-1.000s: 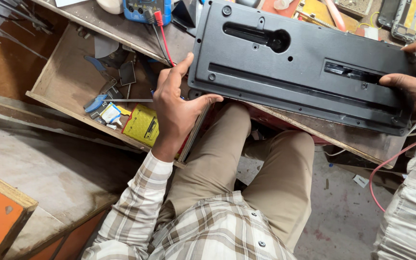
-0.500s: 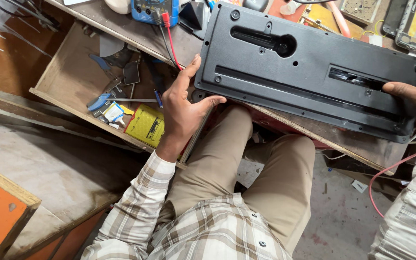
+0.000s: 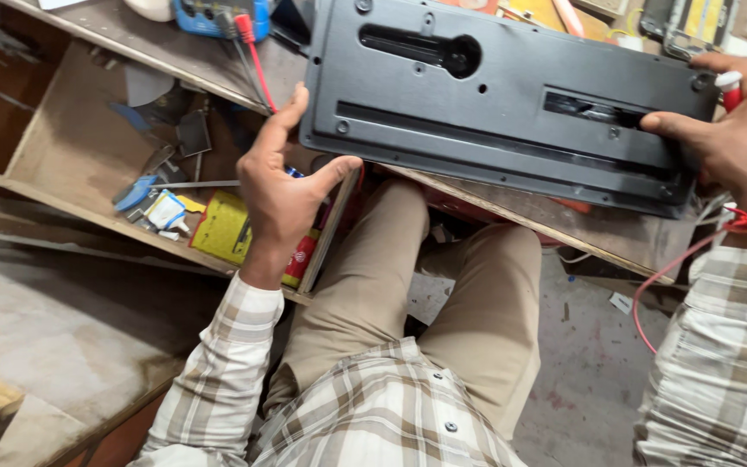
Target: The person uses a red test pen to probe contacts on the keyboard's circuit board and then reassembles the keyboard by placing the casing back on and securing it.
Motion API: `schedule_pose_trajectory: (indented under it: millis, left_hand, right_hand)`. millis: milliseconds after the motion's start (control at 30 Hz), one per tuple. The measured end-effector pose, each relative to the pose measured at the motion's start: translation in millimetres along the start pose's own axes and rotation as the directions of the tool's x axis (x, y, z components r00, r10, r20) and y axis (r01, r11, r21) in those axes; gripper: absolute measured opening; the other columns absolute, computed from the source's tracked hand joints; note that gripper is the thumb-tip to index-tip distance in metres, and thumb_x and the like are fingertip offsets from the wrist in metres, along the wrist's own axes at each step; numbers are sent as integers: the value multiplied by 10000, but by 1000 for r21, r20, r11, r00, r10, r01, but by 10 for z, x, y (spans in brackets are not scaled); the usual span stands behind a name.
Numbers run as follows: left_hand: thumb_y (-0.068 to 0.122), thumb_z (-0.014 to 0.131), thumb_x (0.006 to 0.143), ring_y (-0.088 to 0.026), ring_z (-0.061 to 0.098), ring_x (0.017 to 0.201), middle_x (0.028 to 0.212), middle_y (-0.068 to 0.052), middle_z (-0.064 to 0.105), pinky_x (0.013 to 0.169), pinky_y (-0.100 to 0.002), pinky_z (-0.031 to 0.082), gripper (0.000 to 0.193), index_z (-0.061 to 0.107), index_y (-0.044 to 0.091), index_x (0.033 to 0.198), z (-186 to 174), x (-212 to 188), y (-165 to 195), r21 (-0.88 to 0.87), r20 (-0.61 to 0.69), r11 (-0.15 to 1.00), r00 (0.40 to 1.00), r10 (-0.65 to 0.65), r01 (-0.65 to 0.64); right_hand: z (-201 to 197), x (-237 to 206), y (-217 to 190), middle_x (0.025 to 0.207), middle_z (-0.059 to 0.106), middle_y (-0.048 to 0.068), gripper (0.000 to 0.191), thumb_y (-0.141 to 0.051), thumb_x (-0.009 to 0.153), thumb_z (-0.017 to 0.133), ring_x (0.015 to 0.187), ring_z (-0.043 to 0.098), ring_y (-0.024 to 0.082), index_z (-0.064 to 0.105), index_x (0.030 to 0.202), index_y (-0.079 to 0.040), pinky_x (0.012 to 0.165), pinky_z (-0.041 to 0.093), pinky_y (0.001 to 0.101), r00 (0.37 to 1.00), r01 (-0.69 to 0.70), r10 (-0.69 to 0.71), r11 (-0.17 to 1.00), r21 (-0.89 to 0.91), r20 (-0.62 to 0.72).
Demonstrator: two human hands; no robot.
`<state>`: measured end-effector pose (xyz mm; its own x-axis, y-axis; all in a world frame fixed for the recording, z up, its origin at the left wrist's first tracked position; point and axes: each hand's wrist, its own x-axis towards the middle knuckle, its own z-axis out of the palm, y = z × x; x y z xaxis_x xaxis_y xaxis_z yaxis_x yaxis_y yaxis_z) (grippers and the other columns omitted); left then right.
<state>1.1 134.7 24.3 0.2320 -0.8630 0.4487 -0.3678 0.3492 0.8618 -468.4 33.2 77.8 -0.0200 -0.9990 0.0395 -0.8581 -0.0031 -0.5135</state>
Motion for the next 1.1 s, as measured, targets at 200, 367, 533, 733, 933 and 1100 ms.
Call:
schedule_pose_trajectory:
  millis: [200,367,533,733,933,1100]
  left_hand:
    - [79,984,740,-221,683,1132,1260,-156,652,1022,-336,562,804,594,-3,1439,-89,-7,49,146,9,986,997,-77,75]
    - [75,958,846,-212,685,1220,1347,-128,638,1082,-335,569,767,557,4,1497,-137,-35,50,55,46,997,997,-57,54]
    - [92,917,848,-191,694,1182,1331,-114,658,1035,-329,581,747,544,8,1490,-177,-18,81,25,66,994,992,-111,109]
    - [150,863,956,-263,595,1241,1381,-146,606,1085,-352,524,601,543,18,1447,-222,-1,355,271,3,948,985,172,-167]
    - [168,822,1022,-226,628,1328,1399,-42,660,1129,-370,450,382,641,81,1348,501,189,680,-32,350,820,762,545,-571]
    - [311,848,895,-323,489,1402,1462,-121,573,1208,-486,364,556,629,56,1337,1479,282,971,-181,576,720,521,630,-670]
  right_hand:
    - [-117,-160,-472,770,666,134,726,-251,837,968,509,581,171,635,1418,30,392,447,326,995,79,-81,997,-25,-61]
    - [-142,-281,-781,955,691,194,610,-179,866,973,602,579,192,661,1327,69,507,467,324,957,222,-240,968,-119,-162]
    - [-46,-412,-1054,1165,686,233,365,-45,958,825,655,467,163,644,1245,90,573,396,281,832,479,-457,878,-6,-314]
    - [-173,-953,-1092,953,661,110,217,-143,1105,458,615,407,82,583,1237,-24,571,361,191,933,359,-218,502,787,-287]
    - [-174,-1324,-898,996,623,131,170,-157,1242,519,794,554,166,500,1325,-10,760,474,255,850,451,-76,613,648,-521]
    - [-36,-1455,-848,1020,645,132,178,-93,1220,587,854,637,197,472,1333,-18,798,532,273,765,424,-12,762,490,-644]
